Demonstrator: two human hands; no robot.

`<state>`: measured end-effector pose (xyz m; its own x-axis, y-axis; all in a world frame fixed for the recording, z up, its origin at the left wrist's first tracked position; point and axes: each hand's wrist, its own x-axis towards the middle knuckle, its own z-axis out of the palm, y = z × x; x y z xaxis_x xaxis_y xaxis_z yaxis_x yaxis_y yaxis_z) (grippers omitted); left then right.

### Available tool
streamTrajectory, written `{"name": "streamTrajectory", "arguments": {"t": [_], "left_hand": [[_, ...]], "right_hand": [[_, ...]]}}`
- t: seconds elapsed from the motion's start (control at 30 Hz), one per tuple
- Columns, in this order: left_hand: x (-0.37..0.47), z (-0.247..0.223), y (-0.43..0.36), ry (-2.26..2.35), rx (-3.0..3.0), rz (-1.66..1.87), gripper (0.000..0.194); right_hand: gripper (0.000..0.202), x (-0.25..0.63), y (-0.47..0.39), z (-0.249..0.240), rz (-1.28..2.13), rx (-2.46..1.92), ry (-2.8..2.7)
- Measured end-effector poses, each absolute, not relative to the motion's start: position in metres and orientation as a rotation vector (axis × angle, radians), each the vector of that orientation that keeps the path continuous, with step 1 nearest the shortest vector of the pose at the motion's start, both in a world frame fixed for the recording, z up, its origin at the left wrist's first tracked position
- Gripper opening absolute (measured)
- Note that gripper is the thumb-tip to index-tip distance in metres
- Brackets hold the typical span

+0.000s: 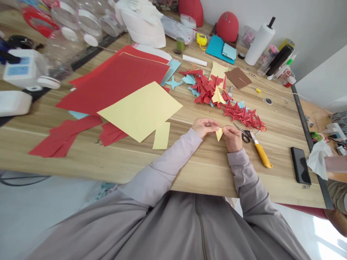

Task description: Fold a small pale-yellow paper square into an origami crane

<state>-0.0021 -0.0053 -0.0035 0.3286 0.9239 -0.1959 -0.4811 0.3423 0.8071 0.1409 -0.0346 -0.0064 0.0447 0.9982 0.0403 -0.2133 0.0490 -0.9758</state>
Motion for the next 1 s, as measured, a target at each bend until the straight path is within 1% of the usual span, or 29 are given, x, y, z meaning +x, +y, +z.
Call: {"name": "streamTrajectory", "arguments": {"t": [0.2,0.47,0.6,0.77,0.93,1.0], "left_hand": [[-0.004,-0.002,-0.006,0.725,0.713,1.000,0.037],[0.000,-0.001,-0.007,0.762,0.749,1.058,0.043],[0.001,-0.004,-0.007,0.771,0.873,1.102,0.046],[0.000,-0.006,-0.006,0.814,0.974,1.104,0.042],[0.001,-0.005,-0.007,0.754,0.968,1.118,0.047],[0.001,-0.005,-0.007,0.754,0.973,1.112,0.043]], "right_hand": [[0.012,0.140,-0.036,-0.002,1.306,-0.985,-0.969],[0.024,0.138,-0.033,-0.004,1.290,-1.099,-0.944],[0.021,0.140,-0.033,-0.009,1.236,-1.078,-0.989],[0.018,0.141,-0.032,-0.012,1.205,-1.050,-1.065],[0.024,0.140,-0.032,-0.011,1.220,-1.130,-1.030],[0.026,0.140,-0.032,-0.010,1.224,-1.141,-1.016]]}}
